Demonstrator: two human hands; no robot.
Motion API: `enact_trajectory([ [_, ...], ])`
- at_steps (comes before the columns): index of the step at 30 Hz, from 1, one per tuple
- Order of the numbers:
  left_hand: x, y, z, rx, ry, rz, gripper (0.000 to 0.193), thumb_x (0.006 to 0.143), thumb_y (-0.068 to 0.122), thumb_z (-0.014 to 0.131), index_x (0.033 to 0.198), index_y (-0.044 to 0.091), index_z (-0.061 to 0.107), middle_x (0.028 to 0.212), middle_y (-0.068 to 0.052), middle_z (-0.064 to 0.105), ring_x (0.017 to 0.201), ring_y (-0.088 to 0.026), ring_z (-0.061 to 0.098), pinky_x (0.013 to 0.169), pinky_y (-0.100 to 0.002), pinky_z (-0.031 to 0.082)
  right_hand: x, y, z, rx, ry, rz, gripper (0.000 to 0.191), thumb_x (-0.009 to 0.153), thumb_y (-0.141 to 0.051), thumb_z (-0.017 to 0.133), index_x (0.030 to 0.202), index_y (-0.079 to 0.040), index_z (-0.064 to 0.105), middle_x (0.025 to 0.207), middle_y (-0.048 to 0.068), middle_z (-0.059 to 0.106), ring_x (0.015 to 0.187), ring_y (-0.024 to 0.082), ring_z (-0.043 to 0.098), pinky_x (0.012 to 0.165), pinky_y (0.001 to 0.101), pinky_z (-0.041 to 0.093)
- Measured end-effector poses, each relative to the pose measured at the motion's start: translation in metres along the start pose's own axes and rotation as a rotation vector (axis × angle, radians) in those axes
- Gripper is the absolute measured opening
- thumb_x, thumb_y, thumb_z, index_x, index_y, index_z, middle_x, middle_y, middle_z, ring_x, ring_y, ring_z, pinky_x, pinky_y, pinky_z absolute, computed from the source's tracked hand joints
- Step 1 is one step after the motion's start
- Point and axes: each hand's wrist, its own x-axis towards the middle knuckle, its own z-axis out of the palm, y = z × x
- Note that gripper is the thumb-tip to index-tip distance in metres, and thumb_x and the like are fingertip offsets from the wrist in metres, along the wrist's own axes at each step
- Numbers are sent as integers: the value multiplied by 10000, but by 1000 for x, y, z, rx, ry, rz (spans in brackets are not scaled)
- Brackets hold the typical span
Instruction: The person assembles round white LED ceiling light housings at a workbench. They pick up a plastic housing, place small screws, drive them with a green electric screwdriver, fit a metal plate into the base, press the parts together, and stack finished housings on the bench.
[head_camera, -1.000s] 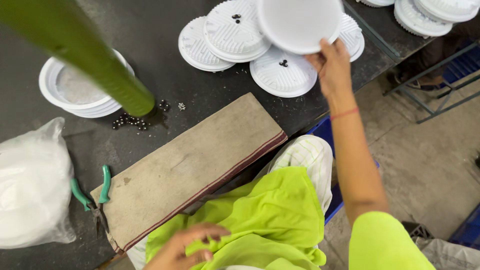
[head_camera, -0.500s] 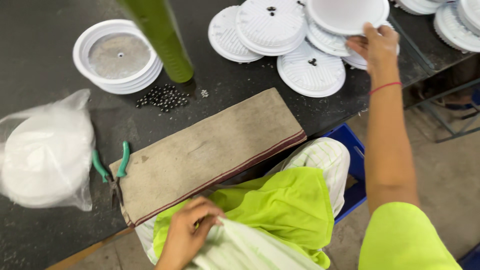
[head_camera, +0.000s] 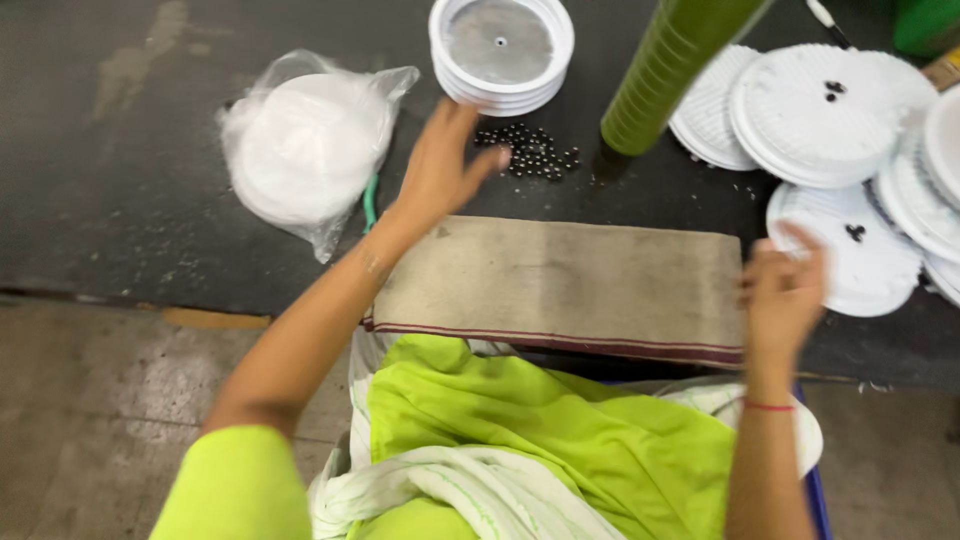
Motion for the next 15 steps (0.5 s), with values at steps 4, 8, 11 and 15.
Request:
enact_trajectory([
  [4,63,-43,18,246,74,-229,1058,606,346,983,1485,189,417,1498,-409,256,1282,-543,411,1028,-533,389,-19,6,60,7,-106,31,245,1076,-155,621,1295,-47,597,727,-17,578,575,32,502,489,189,393],
  [8,85,-75,30,281,138,-191,817,585,325,1023,1295,191,641,1500,-421,289,1317,-585,400,1034,-583,378,-18,23,70,21,-96,72,177,1070,-153,611,1205,-39,627,735,-9,609,575,36,520,496,188,399],
  [11,87,-86,30,97,200,-92,502,630,242,995,1050,140,741,1406,-308,467,1240,-481,536,1014,-470,472,-14,36,69,92,-92,75,143,1081,-150,607,1164,-38,641,746,-3,608,583,40,523,505,188,401],
  [15,91,-82,28,-72,281,-43,341,639,148,960,903,91,752,1212,-147,644,1149,-365,638,954,-428,524,-15,41,68,78,-87,84,133,1074,-139,613,1145,-36,658,757,0,609,593,39,527,515,183,401],
])
